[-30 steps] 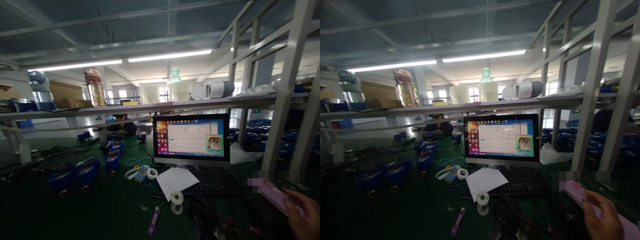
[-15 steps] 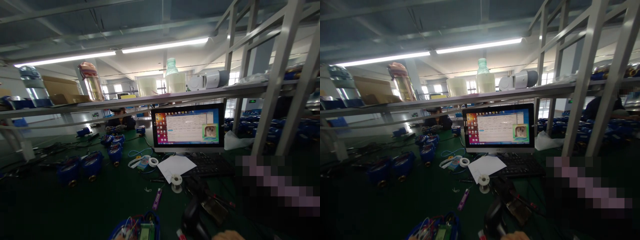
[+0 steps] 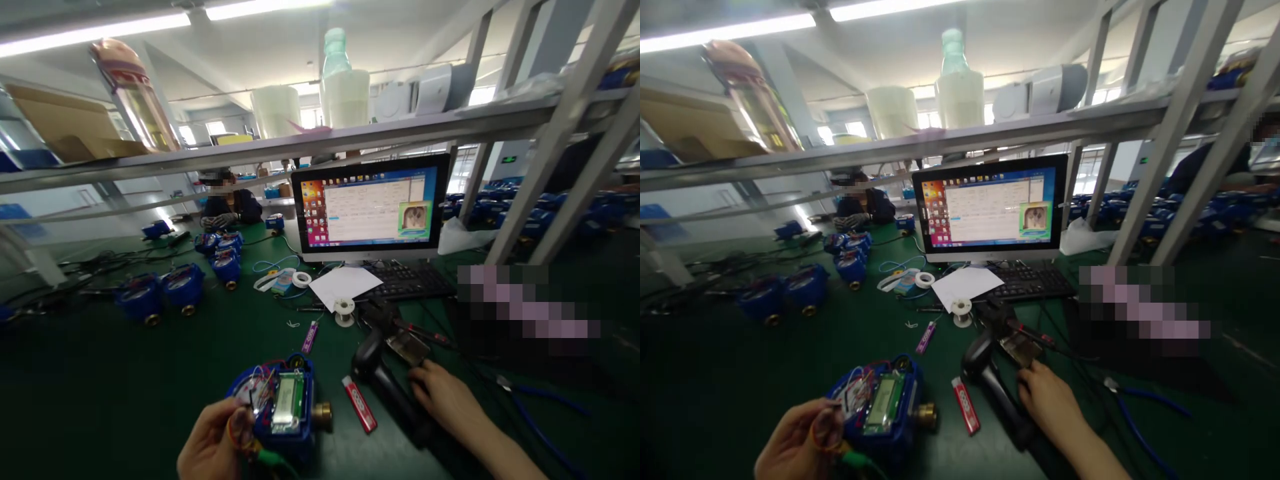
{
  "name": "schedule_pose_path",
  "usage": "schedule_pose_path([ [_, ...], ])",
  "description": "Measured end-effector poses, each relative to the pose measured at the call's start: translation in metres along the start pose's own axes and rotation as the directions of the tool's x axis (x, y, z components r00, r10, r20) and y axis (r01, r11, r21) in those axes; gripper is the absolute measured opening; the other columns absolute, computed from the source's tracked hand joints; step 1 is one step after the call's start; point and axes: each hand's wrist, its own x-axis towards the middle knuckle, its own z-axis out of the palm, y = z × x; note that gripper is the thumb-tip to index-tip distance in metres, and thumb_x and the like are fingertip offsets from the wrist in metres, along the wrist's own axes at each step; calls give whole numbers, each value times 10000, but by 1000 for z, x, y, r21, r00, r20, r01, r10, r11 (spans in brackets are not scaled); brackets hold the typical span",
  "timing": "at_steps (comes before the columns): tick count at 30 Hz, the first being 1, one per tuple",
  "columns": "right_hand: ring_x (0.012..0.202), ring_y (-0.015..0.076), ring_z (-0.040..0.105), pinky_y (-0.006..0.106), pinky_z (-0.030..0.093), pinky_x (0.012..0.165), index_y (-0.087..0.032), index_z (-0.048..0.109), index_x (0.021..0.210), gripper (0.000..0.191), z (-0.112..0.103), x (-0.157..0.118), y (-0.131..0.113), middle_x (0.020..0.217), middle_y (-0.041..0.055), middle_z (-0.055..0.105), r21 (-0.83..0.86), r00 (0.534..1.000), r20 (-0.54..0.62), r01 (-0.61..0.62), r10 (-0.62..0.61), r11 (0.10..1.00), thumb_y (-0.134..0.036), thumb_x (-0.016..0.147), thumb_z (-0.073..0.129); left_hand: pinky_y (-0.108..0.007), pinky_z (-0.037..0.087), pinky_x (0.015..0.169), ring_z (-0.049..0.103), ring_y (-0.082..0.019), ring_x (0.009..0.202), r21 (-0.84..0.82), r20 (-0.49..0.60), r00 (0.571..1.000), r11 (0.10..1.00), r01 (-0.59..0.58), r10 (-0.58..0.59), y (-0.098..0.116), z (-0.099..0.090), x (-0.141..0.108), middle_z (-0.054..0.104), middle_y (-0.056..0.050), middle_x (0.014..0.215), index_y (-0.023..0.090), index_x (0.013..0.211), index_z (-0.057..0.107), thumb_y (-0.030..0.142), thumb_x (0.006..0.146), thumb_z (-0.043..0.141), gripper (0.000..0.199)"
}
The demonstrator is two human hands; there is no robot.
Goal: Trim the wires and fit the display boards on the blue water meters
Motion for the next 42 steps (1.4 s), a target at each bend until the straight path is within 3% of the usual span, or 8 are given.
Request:
schedule_pose_path([
  [10,999,329,529,451,444,790,-87,599,1153,326,-11,3,21,1135,204,528,-126,977,-189,-122,97,984,-175,873,458,-172,572,517,664,-122,550,188,12,797,781,-595,604,-19,13,-18,731,-23,723,158,733,707,241,638,801,158],
  [15,899,227,556,365,451,815,-145,623,1015,239,-13,-29,-30,1016,104,580,112,904,-375,263,-204,958,-237,909,429,-199,592,575,683,-121,627,158,93,691,675,-721,717,-26,10,-23,737,-11,828,189,822,703,74,716,710,156],
  [18,874,220,557,359,455,808,-148,608,1032,234,-3,-38,-68,976,98,593,179,913,-283,350,-292,920,-194,919,409,-239,604,643,698,-149,733,140,245,601,585,-799,761,-25,13,-39,737,-22,882,208,911,699,0,740,651,274],
  [25,887,334,522,422,438,720,-50,551,1097,314,29,-11,-123,934,202,558,197,992,-29,129,-126,972,-54,844,366,-261,611,669,710,-180,722,20,379,844,908,-419,381,-30,44,-83,724,-74,860,171,977,687,233,821,646,173],
  [30,775,255,552,333,416,650,-122,514,902,214,27,-9,-119,883,157,536,440,998,61,2,-32,898,-52,860,316,-198,591,593,702,-151,618,179,379,910,952,-248,166,-32,50,-86,725,-38,716,158,847,676,284,779,696,145],
  [34,614,159,528,249,417,566,-188,428,846,269,9,-28,-115,687,18,518,752,979,136,-3,-151,659,-358,987,275,-207,595,628,716,-163,669,254,345,910,911,-325,229,-36,44,-83,730,-23,731,171,905,622,259,791,683,156],
  [39,764,131,523,261,439,744,-195,465,1035,302,-4,-56,-124,834,7,554,943,946,178,-243,-271,-228,-457,907,542,-200,568,713,691,-125,713,357,508,712,633,-686,485,-33,42,-79,728,-7,788,194,841,665,88,798,645,116],
  [42,573,85,435,186,392,538,-199,509,988,347,-3,-61,-127,670,-46,475,814,903,297,-409,-310,-412,-488,842,633,-195,551,697,663,-110,736,273,530,659,628,-729,534,-32,45,-77,692,4,802,192,839,648,21,788,628,180],
])
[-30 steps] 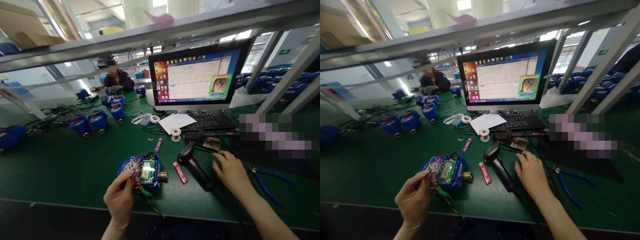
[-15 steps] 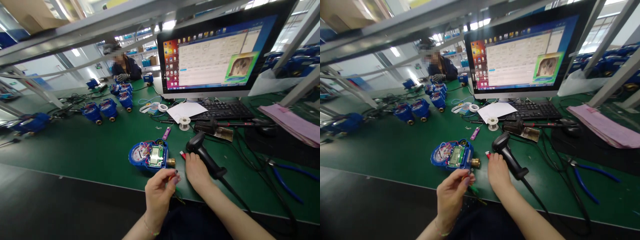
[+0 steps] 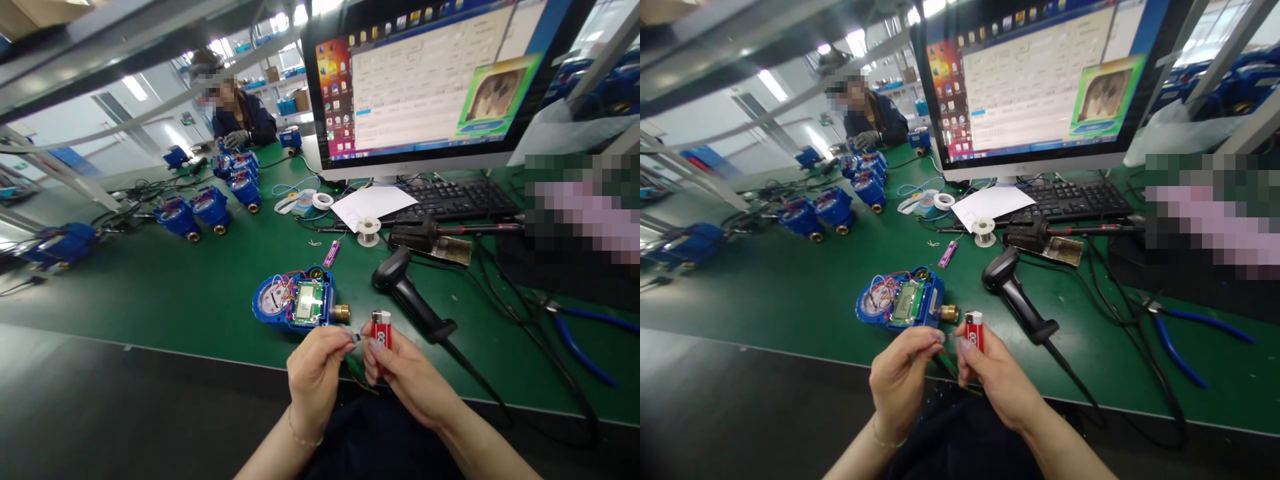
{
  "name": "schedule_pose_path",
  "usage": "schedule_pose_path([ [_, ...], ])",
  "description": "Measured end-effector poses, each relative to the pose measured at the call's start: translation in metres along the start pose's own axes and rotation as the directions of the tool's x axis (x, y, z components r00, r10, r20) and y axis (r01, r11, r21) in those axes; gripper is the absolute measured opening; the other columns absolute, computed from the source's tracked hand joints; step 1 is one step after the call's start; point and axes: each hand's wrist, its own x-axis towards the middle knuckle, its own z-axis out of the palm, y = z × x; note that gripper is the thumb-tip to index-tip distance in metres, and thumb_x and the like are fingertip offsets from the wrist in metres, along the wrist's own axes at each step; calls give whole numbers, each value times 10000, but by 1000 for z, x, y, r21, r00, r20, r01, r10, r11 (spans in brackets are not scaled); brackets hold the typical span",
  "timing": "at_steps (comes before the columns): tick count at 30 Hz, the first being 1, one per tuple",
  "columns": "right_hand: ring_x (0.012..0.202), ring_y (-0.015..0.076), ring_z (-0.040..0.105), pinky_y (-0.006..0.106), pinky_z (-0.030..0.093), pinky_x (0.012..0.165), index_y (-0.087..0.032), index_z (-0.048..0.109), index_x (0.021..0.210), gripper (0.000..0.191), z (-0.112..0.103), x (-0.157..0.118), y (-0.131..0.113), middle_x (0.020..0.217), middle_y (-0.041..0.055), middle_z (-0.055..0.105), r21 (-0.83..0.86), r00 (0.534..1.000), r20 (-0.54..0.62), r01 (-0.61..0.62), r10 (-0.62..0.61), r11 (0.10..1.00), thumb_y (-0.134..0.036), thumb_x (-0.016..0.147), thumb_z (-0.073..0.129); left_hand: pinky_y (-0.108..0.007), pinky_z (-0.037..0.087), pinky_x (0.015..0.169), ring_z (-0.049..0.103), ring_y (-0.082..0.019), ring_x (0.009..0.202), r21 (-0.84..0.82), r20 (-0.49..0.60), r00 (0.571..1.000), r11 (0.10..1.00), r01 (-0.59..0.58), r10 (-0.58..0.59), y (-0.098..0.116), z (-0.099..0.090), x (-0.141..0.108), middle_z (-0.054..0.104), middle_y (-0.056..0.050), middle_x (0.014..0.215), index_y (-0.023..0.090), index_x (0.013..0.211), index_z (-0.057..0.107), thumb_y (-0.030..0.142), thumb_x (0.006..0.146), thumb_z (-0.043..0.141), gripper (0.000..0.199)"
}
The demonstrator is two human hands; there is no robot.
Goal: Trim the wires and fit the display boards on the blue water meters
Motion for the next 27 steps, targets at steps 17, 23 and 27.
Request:
schedule_pose_path([
  [17,295,67,198,166,140,298,-182,418,447,579,-3,11,13,357,-42,248,239,871,272,-472,408,848,-487,859,149,-217,512,612,594,-107,697,-24,-38,997,997,-68,67,-4,9,-3,612,12,746,164,789,618,6,762,653,164],
  [23,290,74,191,168,136,292,-182,412,419,616,-1,11,9,345,-31,242,225,850,281,-509,445,831,-441,872,84,-216,509,612,591,-105,695,-13,-33,998,998,-58,57,-3,9,-3,606,11,744,166,786,613,13,774,645,157],
  [27,287,78,187,169,134,288,-182,410,408,643,1,10,8,340,-28,231,221,843,276,-523,462,823,-428,878,46,-217,508,607,590,-104,688,-13,-32,998,998,-54,54,-3,9,-2,603,14,739,168,784,611,12,772,647,160],
])
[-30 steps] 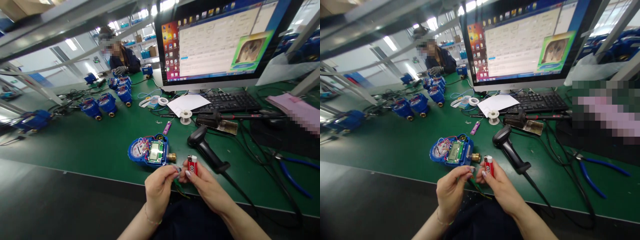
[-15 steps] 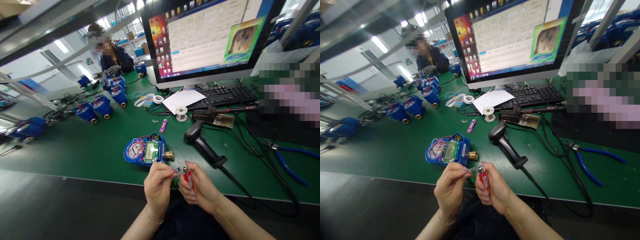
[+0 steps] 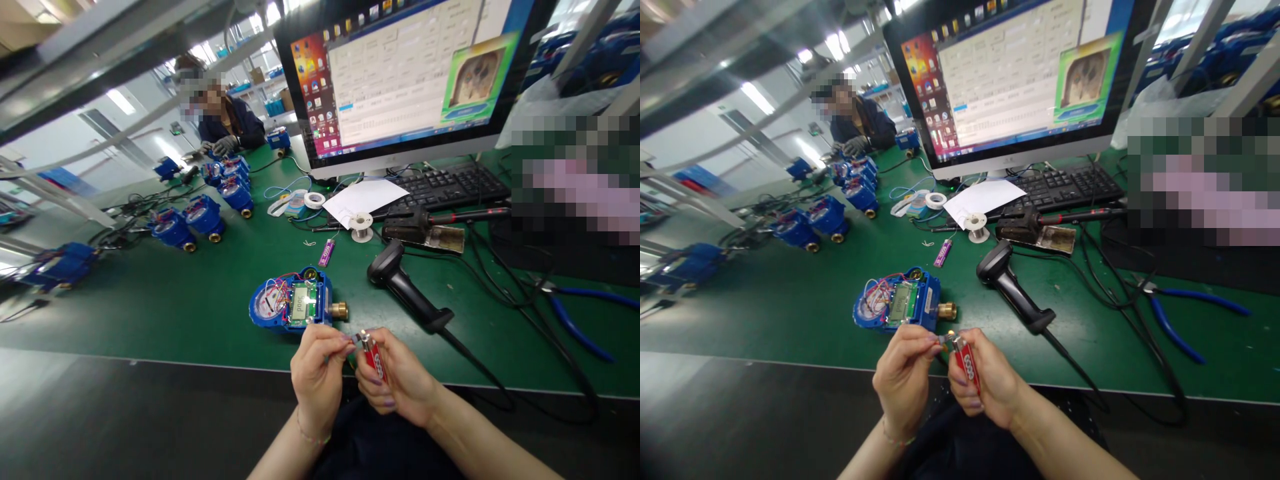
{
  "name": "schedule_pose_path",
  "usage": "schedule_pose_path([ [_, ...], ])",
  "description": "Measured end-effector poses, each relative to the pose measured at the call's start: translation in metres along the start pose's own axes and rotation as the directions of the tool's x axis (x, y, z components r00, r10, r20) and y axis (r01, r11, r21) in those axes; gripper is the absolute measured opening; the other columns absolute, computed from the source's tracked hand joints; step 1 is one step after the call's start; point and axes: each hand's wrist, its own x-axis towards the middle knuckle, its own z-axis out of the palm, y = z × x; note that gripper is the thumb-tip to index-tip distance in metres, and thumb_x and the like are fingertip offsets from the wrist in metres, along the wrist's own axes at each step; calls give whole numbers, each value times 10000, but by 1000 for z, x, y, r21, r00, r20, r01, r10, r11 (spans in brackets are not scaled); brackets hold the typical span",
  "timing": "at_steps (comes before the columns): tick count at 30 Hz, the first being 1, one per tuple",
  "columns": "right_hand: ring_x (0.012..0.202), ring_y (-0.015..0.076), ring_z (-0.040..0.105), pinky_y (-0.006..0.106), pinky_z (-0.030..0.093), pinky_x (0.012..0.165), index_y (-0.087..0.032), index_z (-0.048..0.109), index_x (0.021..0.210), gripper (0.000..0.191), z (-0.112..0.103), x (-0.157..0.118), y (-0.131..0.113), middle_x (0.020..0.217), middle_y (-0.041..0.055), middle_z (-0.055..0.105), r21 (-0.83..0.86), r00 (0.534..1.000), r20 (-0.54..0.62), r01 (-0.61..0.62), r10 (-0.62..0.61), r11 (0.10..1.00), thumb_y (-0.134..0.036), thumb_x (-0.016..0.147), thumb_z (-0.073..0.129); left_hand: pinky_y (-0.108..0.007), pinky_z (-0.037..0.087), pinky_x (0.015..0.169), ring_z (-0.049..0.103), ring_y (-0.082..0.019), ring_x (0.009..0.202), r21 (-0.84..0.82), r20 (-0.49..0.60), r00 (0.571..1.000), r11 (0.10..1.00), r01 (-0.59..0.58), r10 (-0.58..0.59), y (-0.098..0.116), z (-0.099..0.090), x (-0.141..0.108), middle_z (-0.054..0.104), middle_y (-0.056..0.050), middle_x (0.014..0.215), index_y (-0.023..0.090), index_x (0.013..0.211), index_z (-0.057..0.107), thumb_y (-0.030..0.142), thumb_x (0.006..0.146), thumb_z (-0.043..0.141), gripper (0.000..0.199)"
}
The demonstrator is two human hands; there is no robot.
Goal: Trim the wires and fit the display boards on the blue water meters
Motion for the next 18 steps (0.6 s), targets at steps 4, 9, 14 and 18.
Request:
schedule_pose_path([
  [4,283,76,181,167,130,286,-180,412,405,657,1,0,0,338,-28,225,4,1000,-1,-9,9,1000,-425,884,35,-207,507,608,587,-98,688,-7,-6,1000,1000,-2,2,0,-1,0,599,17,740,162,779,610,2,763,652,167],
  [9,280,75,178,168,122,285,-178,411,405,678,0,1,1,338,-29,221,13,1000,-8,-25,25,1000,-420,896,12,-213,511,606,587,-101,697,-29,-7,1000,1000,7,-7,-2,-1,-2,598,15,754,169,798,614,-12,761,645,188],
  [14,294,64,184,161,114,303,-172,399,453,692,1,0,1,365,-41,238,48,998,-63,-1,4,999,-502,938,33,-220,508,617,589,-106,710,-33,0,1000,999,7,-7,-1,-2,-2,606,14,765,174,809,615,-18,761,638,200],
  [18,362,52,270,143,130,342,-157,497,613,592,-2,0,-5,461,-50,323,59,952,-261,181,-160,982,-629,911,302,-229,499,634,582,-110,716,-51,-7,1000,998,26,-26,9,-4,2,612,12,776,179,825,619,-11,762,635,201],
])
